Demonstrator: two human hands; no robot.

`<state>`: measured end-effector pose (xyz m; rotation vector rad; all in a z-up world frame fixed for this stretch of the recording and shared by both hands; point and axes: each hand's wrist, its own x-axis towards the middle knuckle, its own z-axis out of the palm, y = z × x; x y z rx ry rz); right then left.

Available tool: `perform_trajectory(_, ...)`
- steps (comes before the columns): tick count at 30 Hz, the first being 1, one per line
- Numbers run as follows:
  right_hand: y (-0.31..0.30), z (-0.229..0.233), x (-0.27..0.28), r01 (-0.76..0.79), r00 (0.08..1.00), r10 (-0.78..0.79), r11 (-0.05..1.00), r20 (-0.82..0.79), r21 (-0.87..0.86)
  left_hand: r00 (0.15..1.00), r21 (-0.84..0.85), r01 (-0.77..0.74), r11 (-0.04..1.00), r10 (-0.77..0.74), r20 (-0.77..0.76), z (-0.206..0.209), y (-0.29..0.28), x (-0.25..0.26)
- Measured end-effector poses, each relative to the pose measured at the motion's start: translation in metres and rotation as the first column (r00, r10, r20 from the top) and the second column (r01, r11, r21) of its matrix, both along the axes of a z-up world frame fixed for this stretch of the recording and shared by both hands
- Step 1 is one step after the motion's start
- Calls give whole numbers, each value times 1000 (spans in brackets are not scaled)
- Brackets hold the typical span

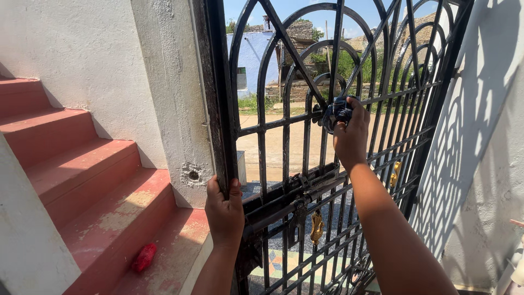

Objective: The person wipes down the latch, bars, and decorative sections of a black metal gate with a blue cloth, working on both the inner and outer sides.

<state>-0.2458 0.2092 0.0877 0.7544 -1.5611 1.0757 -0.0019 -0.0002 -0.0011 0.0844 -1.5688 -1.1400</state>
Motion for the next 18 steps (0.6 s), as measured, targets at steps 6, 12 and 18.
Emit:
perform_trajectory(6, -27, -84, -19, 202, 941, -265, 939, 209, 280, 999, -5, 30, 1000, -30, -26, 0, 0, -1)
perform_trajectory(12, 36, -70, 21, -128, 733, -152, 927, 663, 353, 999, 29, 33, 999, -33, -3, -1, -2, -4)
perform_trajectory(18, 53, -5, -35, 121, 991, -126, 985, 36, 126, 995, 10, 78, 997, -77, -55, -6, -3, -7)
